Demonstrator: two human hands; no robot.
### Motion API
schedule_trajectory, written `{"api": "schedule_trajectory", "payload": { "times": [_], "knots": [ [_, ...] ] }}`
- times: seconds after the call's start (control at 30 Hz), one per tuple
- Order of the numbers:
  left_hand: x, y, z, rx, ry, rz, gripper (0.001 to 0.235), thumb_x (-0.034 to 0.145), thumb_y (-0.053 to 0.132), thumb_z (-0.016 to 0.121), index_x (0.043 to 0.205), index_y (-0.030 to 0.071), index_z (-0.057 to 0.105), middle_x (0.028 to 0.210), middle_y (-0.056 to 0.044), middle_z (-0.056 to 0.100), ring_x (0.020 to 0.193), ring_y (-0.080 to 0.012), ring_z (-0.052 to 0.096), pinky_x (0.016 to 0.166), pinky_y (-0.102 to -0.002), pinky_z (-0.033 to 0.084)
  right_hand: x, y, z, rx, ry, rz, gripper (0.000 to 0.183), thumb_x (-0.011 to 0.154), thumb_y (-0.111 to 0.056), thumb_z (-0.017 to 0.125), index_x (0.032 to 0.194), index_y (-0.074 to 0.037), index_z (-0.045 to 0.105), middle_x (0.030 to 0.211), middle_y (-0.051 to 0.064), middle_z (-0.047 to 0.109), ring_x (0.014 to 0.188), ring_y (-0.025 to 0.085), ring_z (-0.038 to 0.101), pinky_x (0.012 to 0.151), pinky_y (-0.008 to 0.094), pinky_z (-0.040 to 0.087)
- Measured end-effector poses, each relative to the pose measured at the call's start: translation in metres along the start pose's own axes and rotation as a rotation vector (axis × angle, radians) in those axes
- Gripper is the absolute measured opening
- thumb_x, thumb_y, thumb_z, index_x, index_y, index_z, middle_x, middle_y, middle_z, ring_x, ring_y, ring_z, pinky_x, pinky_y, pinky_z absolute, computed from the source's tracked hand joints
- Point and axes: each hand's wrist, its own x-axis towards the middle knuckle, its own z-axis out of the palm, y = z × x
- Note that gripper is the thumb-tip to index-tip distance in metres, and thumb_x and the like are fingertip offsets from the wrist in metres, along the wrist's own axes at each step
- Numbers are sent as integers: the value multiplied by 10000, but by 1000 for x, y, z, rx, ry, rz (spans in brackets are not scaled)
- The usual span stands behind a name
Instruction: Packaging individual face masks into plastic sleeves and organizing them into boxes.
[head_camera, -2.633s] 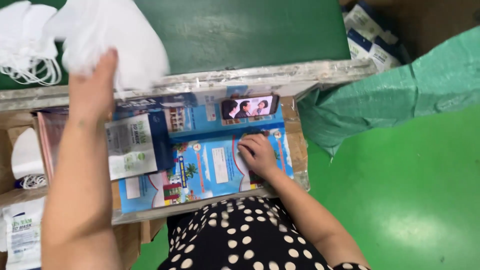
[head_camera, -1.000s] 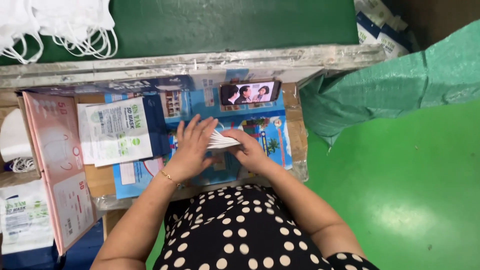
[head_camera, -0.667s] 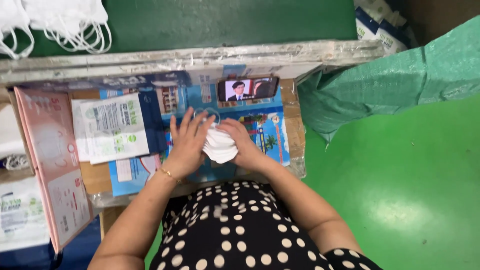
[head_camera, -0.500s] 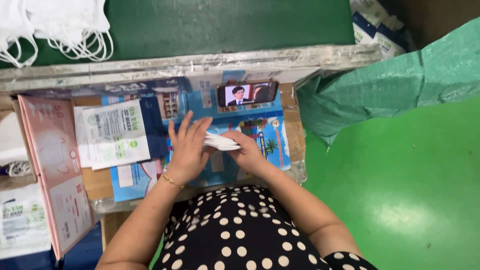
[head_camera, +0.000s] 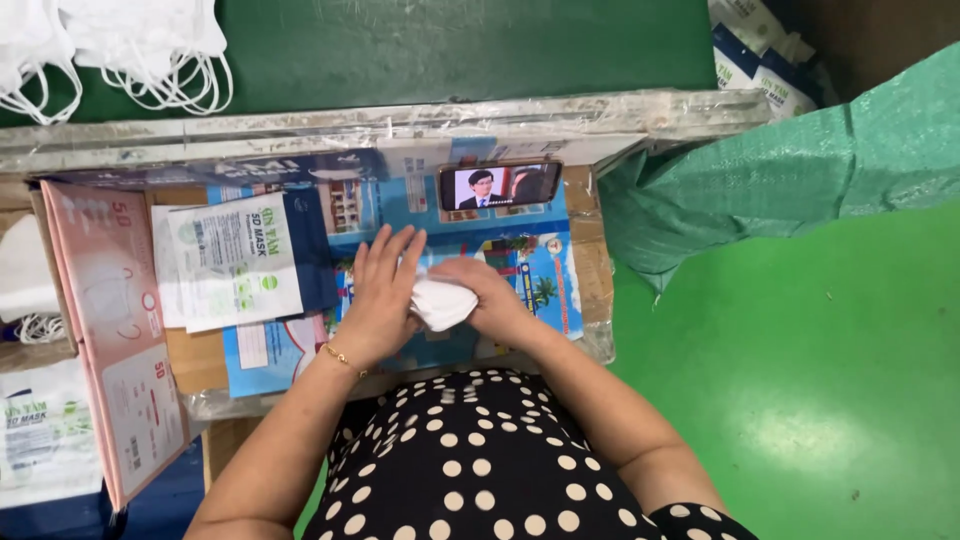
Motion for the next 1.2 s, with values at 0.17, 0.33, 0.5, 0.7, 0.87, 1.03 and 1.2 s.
{"api": "schedule_trajectory", "payload": {
  "times": [0.17, 0.33, 0.5, 0.7, 0.87, 1.03, 1.2],
  "knots": [
    [-7, -4, 8, -219, -33, 131, 1137, 581, 94, 864, 1549, 58, 268, 1568, -226, 322, 1490, -450, 225, 1212, -595, 167, -7, 1, 3, 83, -42, 50, 526, 792, -78, 813, 1288, -41, 639, 1339, 140, 629, 1270, 314, 587, 1079, 406, 473],
    [0, 0, -3, -25, 112, 32, 1003, 686, 114, 845, 1557, 87, 346, 1563, -120, 406, 1542, -389, 252, 1265, -624, 112, -9, 3, 4, 141, 40, 103, 390, 948, -24, 756, 1326, -96, 688, 1317, 79, 734, 1228, 250, 718, 1073, 344, 563],
    [-3, 9, -8, 151, 18, -9, 951, 657, 171, 855, 1498, 168, 411, 1562, -106, 395, 1532, -404, 195, 1199, -693, 73, 13, -44, -10, 78, 22, 87, 665, 768, -112, 879, 1349, -54, 560, 1272, 128, 640, 1148, 291, 650, 989, 369, 523],
    [-7, 20, -12, 43, -47, 149, 1029, 645, 339, 892, 1535, 218, 390, 1579, -138, 371, 1513, -451, 141, 1165, -701, 64, 4, -25, -7, -46, -48, -54, 651, 708, -64, 858, 1305, -48, 597, 1310, 161, 627, 1212, 373, 610, 1028, 414, 494],
    [-5, 9, -11, 88, -66, 72, 1048, 653, 307, 881, 1539, 179, 335, 1552, -87, 408, 1524, -413, 155, 1163, -721, 29, -1, -17, -4, 58, -2, 53, 572, 800, -73, 854, 1317, -81, 610, 1300, 122, 650, 1212, 303, 649, 1036, 374, 532],
    [-11, -4, -11, 94, -102, -50, 1068, 657, 253, 869, 1548, 149, 289, 1515, -107, 420, 1504, -408, 186, 1168, -700, 21, -3, -17, -8, 166, -8, 104, 651, 807, -69, 862, 1393, -77, 579, 1326, 110, 636, 1220, 268, 629, 1059, 375, 507],
    [-16, -4, -6, 71, 24, 21, 1026, 655, 242, 876, 1526, 132, 344, 1479, -123, 463, 1482, -391, 269, 1174, -684, 61, -13, -7, -9, 306, -68, 207, 710, 832, -84, 829, 1472, -80, 522, 1397, 109, 568, 1290, 230, 577, 1102, 365, 479]
  ]
}}
